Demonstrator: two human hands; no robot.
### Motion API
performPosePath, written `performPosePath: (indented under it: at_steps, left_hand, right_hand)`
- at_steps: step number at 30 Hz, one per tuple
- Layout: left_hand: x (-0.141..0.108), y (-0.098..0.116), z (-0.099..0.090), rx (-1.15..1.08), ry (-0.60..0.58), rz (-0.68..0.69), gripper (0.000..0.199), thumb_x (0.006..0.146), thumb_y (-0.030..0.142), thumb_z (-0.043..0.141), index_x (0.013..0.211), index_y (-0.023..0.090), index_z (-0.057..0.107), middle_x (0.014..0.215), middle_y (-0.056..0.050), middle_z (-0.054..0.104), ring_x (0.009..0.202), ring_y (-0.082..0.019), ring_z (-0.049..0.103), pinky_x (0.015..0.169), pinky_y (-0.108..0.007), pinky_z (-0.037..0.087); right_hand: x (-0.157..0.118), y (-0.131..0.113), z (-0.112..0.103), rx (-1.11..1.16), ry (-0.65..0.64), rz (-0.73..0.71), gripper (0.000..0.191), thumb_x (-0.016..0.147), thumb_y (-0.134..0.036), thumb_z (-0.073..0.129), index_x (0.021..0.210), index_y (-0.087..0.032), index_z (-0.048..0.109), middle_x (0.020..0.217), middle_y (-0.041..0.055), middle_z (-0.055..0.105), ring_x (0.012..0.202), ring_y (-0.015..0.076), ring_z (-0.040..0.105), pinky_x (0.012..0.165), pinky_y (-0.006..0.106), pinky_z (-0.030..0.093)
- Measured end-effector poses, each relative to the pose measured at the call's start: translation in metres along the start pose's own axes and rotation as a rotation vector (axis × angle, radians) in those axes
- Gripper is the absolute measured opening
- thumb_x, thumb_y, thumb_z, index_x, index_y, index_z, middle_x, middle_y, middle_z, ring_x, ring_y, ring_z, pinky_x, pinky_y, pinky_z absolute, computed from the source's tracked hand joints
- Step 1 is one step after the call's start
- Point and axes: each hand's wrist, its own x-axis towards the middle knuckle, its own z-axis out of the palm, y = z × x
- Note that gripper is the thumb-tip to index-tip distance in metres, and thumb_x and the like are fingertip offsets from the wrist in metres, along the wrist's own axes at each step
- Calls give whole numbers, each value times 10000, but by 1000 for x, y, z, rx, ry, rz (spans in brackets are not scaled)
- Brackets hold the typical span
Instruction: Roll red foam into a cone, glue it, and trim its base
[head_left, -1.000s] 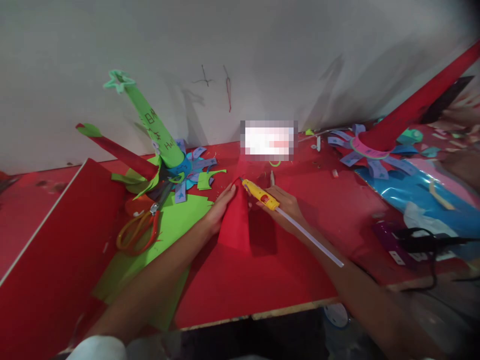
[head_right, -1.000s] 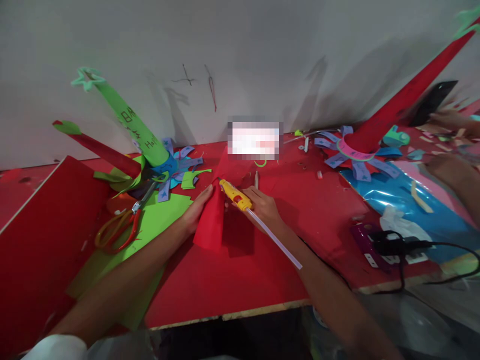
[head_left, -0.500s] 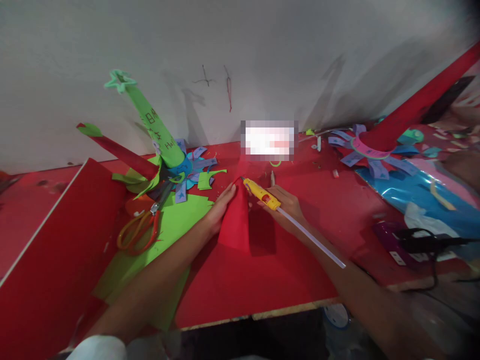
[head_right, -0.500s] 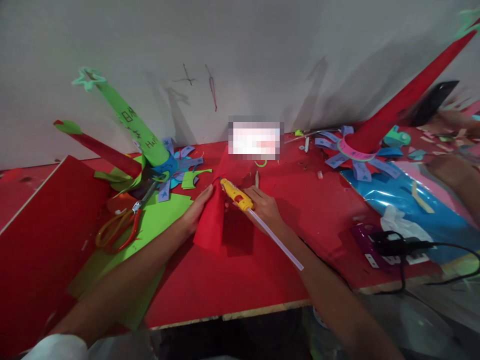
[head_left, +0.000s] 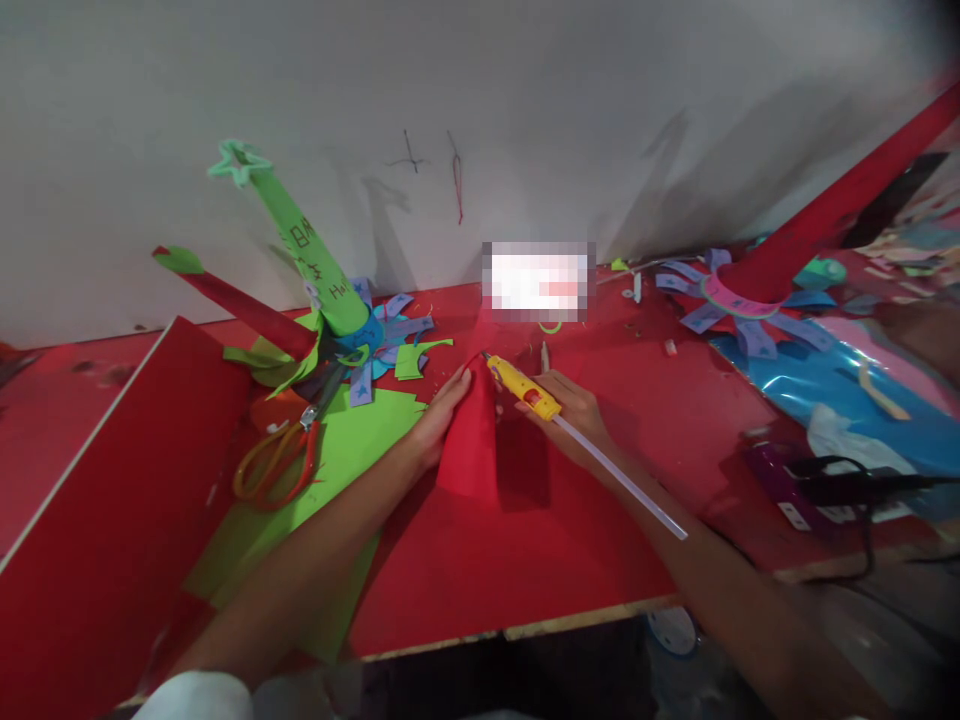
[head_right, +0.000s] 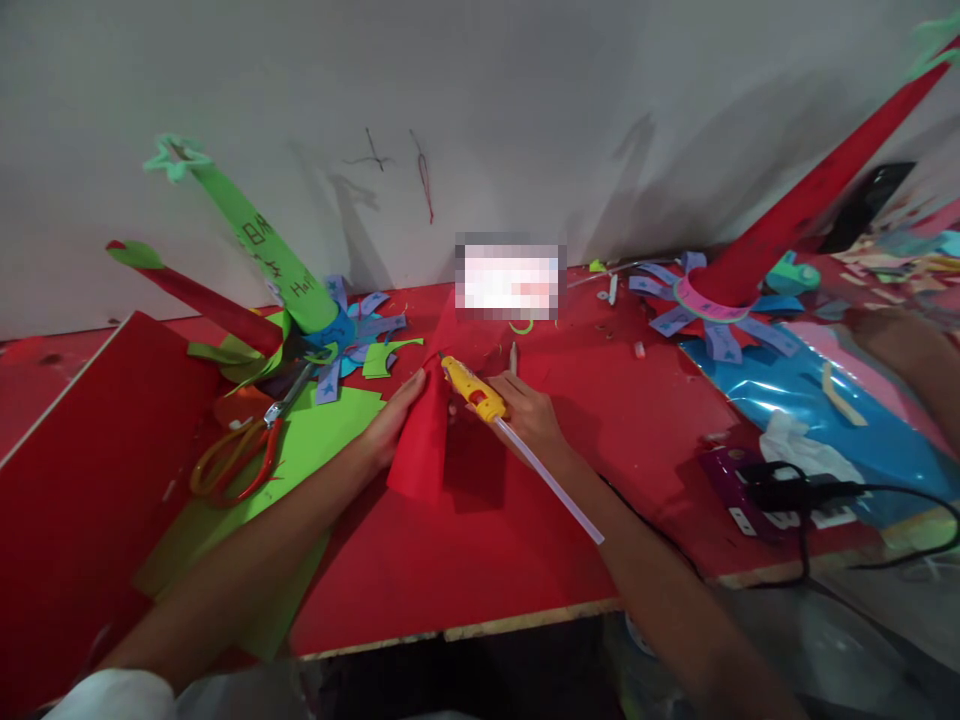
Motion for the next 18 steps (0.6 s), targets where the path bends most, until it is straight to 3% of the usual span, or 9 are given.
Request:
performPosePath:
  at_steps: [9,18]
  left_hand:
    - [3,-1,-6,-7,-54,-17,437,889,555,745,1033,145,702,786,-99,769,646,-209,748,621,-292,614]
    - [1,-1,-1,-21,0,-21,429,902,540,733,1044,136,710,763,-98,762,633,-205,744,618,-285,610]
  right_hand:
    - [-1,2,0,-8,-8,-14,239,1021,-461,608,1036,-230,667,901,60,692,781,194,667,695,300,519]
    - [0,1,0,7,-22,9,251,1020,-477,605,1055,-238,673,924,69,706,825,205,681,728,311,543]
